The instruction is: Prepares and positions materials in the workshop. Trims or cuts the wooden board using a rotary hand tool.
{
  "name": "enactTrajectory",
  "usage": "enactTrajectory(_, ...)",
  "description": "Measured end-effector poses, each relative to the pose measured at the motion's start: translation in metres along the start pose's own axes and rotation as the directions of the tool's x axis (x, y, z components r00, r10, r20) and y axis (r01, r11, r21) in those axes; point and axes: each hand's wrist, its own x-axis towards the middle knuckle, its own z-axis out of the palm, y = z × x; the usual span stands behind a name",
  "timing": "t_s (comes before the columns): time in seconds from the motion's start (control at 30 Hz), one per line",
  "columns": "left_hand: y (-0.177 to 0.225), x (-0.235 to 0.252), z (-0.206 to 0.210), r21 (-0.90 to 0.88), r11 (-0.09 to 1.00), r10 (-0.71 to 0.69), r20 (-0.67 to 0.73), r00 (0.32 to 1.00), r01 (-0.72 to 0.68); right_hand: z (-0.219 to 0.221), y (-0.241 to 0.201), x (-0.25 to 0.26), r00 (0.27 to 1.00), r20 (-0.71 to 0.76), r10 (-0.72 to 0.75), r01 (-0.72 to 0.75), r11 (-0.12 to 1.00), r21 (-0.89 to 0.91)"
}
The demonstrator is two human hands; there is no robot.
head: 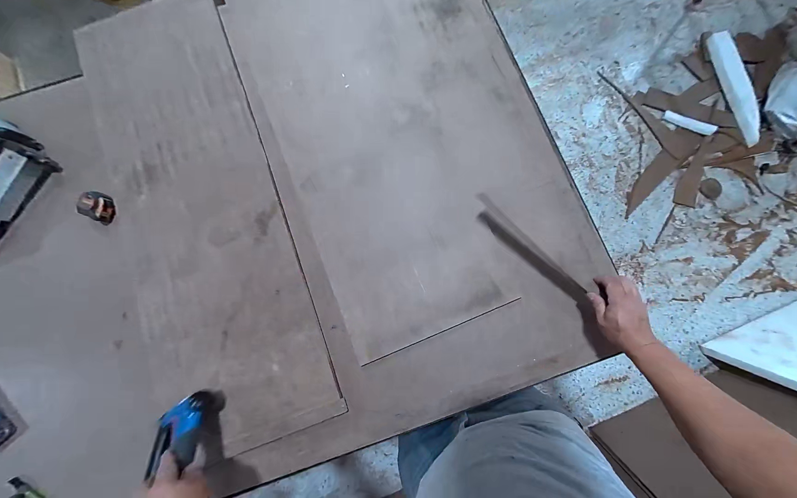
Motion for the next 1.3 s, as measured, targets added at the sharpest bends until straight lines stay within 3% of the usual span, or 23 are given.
enactTrajectory(0.07, 0.046, -0.005, 0.012, -0.061, 0.998, -0.009, 0.047, 0.999, 0.012, 0.006, -0.021, 0.006, 0.980, 0.127, -0.154, 0.151, 0.988, 0.032)
enactTrajectory(0.13, 0.093, -0.013, 0.021, -0.062, 0.998, -0.026, 0.010, 1.000, 0.027, 0.025, -0.047, 0.010, 0.920, 0.242, -0.308, 0.295, 0.951, 0.089)
enactTrajectory(0.17, 0.116, -0.019, 0.021, -0.086, 0.996, 0.022, -0.040, 0.999, -0.026, 0.038, -0.059, 0.009, 0.881, 0.278, -0.384, 0.366, 0.924, 0.115)
enactTrajectory(0.23, 0.164, -0.041, 0.016, -0.145, 0.951, 0.259, -0.116, 0.959, -0.274, 0.064, -0.077, 0.009, 0.810, 0.288, -0.510, 0.490, 0.860, 0.144)
enactTrajectory(0.33, 0.230, -0.090, 0.029, -0.099, 0.785, 0.613, -0.009, 0.790, -0.611, 0.088, -0.102, 0.012, 0.833, 0.160, -0.529, 0.509, 0.847, 0.153)
enactTrajectory(0.4, 0.252, -0.118, 0.066, -0.064, 0.648, 0.761, 0.017, 0.648, -0.759, 0.086, -0.107, 0.006, 0.929, 0.070, -0.363, 0.347, 0.922, 0.174)
enactTrajectory(0.47, 0.263, -0.131, 0.098, -0.015, 0.576, 0.817, 0.009, 0.576, -0.817, 0.080, -0.097, 0.001, 0.986, 0.020, -0.166, 0.161, 0.973, 0.166)
enactTrajectory(0.53, 0.266, -0.135, 0.111, 0.031, 0.565, 0.825, -0.015, 0.565, -0.824, 0.079, -0.079, -0.005, 0.995, 0.032, -0.094, 0.089, 0.987, 0.136)
enactTrajectory(0.67, 0.273, -0.129, 0.110, 0.055, 0.541, 0.841, -0.036, 0.540, -0.839, 0.086, -0.066, -0.010, 0.988, 0.050, -0.147, 0.143, 0.987, 0.069)
enactTrajectory(1.0, 0.292, -0.119, 0.097, -0.020, 0.519, 0.852, -0.058, 0.520, -0.854, 0.088, -0.071, -0.005, 0.997, -0.045, -0.057, 0.065, 0.978, 0.199)
enactTrajectory(1.13, 0.292, -0.114, 0.091, -0.028, 0.488, 0.872, -0.032, 0.489, -0.872, 0.098, -0.068, -0.006, 0.984, -0.142, -0.107, 0.127, 0.981, 0.143)
enactTrajectory(1.3, 0.291, -0.111, 0.089, -0.023, 0.470, 0.882, -0.008, 0.470, -0.882, 0.100, -0.066, -0.006, 0.978, -0.159, -0.133, 0.156, 0.978, 0.140)
